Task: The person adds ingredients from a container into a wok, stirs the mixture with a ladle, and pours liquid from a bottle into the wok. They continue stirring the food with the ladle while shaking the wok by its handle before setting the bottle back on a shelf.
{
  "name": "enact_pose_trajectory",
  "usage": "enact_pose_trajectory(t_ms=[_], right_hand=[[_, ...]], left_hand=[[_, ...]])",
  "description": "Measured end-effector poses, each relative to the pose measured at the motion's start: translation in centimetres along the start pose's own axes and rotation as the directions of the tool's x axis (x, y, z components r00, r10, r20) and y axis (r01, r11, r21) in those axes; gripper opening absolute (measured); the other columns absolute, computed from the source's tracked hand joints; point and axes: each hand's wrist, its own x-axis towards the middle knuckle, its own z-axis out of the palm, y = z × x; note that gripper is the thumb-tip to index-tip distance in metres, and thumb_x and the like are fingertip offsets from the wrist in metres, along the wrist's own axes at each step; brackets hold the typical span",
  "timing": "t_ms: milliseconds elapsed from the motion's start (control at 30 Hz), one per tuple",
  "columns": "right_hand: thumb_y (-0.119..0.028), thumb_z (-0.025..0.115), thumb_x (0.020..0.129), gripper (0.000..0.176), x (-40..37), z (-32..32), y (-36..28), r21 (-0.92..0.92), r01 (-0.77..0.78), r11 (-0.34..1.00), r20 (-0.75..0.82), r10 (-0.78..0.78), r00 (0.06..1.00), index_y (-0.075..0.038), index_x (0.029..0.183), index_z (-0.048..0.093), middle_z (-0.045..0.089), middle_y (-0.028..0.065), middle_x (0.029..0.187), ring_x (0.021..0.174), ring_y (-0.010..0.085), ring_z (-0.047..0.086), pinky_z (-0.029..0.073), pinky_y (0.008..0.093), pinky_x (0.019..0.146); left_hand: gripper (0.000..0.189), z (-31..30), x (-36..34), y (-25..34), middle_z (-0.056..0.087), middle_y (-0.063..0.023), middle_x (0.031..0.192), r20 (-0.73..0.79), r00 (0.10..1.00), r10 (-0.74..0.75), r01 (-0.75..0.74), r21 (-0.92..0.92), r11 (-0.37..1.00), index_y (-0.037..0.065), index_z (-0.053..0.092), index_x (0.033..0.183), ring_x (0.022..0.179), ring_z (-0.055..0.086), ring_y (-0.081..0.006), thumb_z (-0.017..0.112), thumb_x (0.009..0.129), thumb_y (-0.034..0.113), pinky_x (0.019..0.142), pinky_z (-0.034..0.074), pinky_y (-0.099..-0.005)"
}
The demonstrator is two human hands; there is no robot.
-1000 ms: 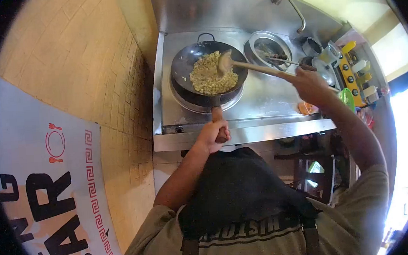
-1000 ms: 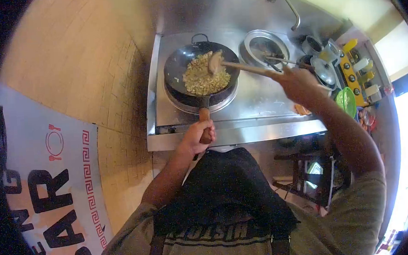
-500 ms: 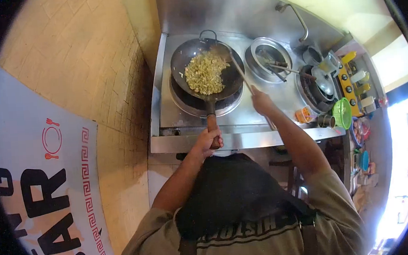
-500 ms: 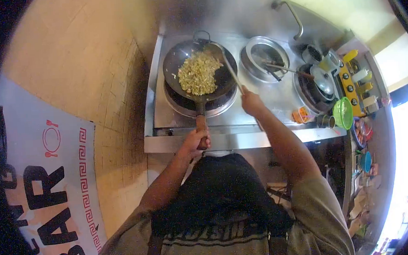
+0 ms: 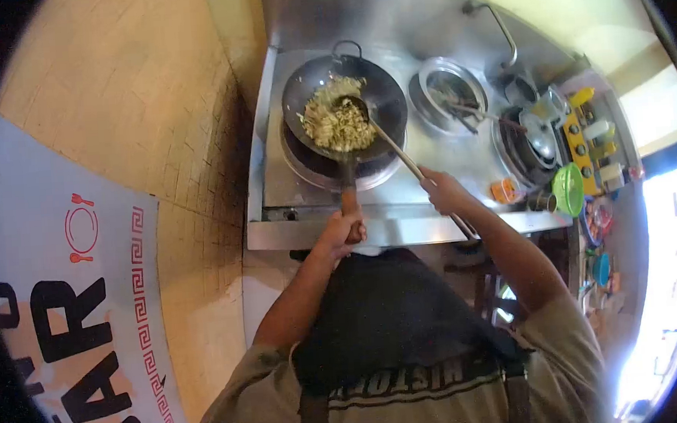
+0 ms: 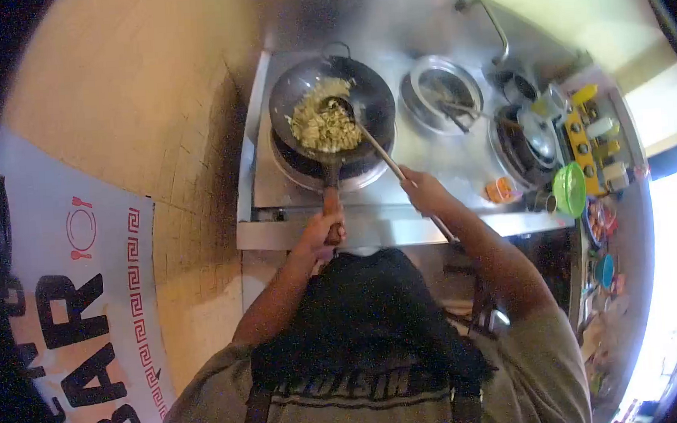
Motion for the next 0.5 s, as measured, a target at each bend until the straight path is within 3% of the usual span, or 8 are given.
enact_pose_trajectory(t_ms=[33, 100, 133, 233, 267, 367, 400, 500], right_hand=[[-0.019, 0.047, 0.092, 0.046, 1.4, 1.0, 1.3, -0.158, 0.107, 0.982, -0.102, -0.124, 0.987, -0.009, 0.136, 0.041, 0.059, 0.0154, 0.066, 0.055, 0.0294, 0.059, 0.049, 0.0411, 0.051], [-0.020, 0.046, 0.092, 0.045, 5.9, 1.2, 1.9, -0.506, 0.281, 0.815, -0.229, -0.441, 0.868, -0.010, 0.136, 0.040, 0.062, 0.0242, 0.075, 0.069, 0.0398, 0.063, 0.049, 0.0473, 0.063], [-0.014, 0.041, 0.089, 0.044, 5.2, 0.6, -0.6, -0.409, 0.283, 0.867, -0.213, -0.392, 0.895, -0.004, 0.132, 0.040, 0.061, 0.0296, 0.088, 0.080, 0.0468, 0.060, 0.048, 0.0550, 0.071], [-0.012, 0.042, 0.089, 0.047, 6.3, 1.1, -3.1, -0.412, 0.240, 0.879, -0.198, -0.343, 0.918, -0.004, 0.135, 0.035, 0.062, 0.0278, 0.083, 0.077, 0.0457, 0.061, 0.049, 0.0527, 0.068], [-0.009, 0.042, 0.087, 0.051, 6.8, 1.6, -3.0, -0.449, 0.348, 0.823, -0.134, -0.447, 0.885, -0.005, 0.137, 0.031, 0.062, 0.0274, 0.077, 0.074, 0.0448, 0.062, 0.051, 0.0509, 0.066], [-0.009, 0.043, 0.087, 0.053, 1.8, 1.7, -3.5, -0.678, 0.287, 0.676, 0.033, -0.362, 0.931, -0.004, 0.138, 0.030, 0.063, 0.0236, 0.072, 0.070, 0.0389, 0.064, 0.051, 0.0483, 0.061], [-0.010, 0.044, 0.087, 0.054, 0.0, 0.7, -3.5, -0.807, 0.255, 0.532, 0.081, -0.328, 0.941, -0.002, 0.139, 0.029, 0.064, 0.0199, 0.072, 0.067, 0.0325, 0.066, 0.052, 0.0473, 0.059], [-0.011, 0.045, 0.088, 0.054, 0.7, -1.0, -1.8, -0.841, 0.178, 0.512, -0.006, -0.337, 0.942, 0.000, 0.138, 0.029, 0.064, 0.0184, 0.073, 0.067, 0.0295, 0.066, 0.053, 0.0446, 0.056]], left_hand=[[0.016, 0.1, -0.5, -0.6, 0.053, -0.0037, 0.074, -0.010, 1.000, -0.013, 0.013, -0.012, 1.000, 0.008, 0.051, 0.094, 0.055, 0.054, -0.0154, 0.062, 0.086, 0.016, 0.050, 0.048, -0.0335], [0.015, 0.8, -0.3, 0.2, 0.053, -0.0035, 0.073, -0.029, 0.999, 0.013, -0.014, -0.038, 0.999, 0.009, 0.051, 0.093, 0.054, 0.053, -0.0155, 0.062, 0.087, 0.018, 0.050, 0.046, -0.0335], [0.016, 0.7, -0.1, 0.4, 0.053, -0.0039, 0.073, -0.017, 1.000, 0.016, -0.017, -0.063, 0.998, 0.008, 0.051, 0.091, 0.054, 0.054, -0.0160, 0.062, 0.087, 0.018, 0.049, 0.047, -0.0337], [0.017, 0.4, -0.2, 0.4, 0.053, -0.0045, 0.071, 0.014, 1.000, -0.007, 0.009, -0.131, 0.991, 0.006, 0.051, 0.086, 0.055, 0.055, -0.0170, 0.064, 0.086, 0.018, 0.047, 0.048, -0.0343], [0.018, 0.3, -0.1, 0.3, 0.053, -0.0044, 0.071, 0.020, 1.000, -0.013, 0.016, -0.158, 0.987, 0.007, 0.051, 0.086, 0.056, 0.055, -0.0170, 0.064, 0.086, 0.019, 0.048, 0.048, -0.0344], [0.019, 0.1, -0.2, 0.2, 0.053, -0.0042, 0.071, 0.036, 0.999, -0.038, 0.045, -0.203, 0.978, 0.007, 0.052, 0.084, 0.057, 0.055, -0.0174, 0.065, 0.086, 0.021, 0.051, 0.048, -0.0355], [0.019, 0.1, -0.1, 0.5, 0.054, -0.0042, 0.071, 0.043, 0.998, -0.043, 0.051, -0.213, 0.976, 0.007, 0.052, 0.084, 0.058, 0.055, -0.0175, 0.064, 0.086, 0.021, 0.052, 0.049, -0.0359], [0.018, -0.1, 0.1, 0.6, 0.054, -0.0044, 0.070, 0.032, 0.997, -0.063, 0.069, -0.206, 0.976, 0.007, 0.052, 0.085, 0.059, 0.056, -0.0183, 0.063, 0.087, 0.021, 0.054, 0.049, -0.0371]])
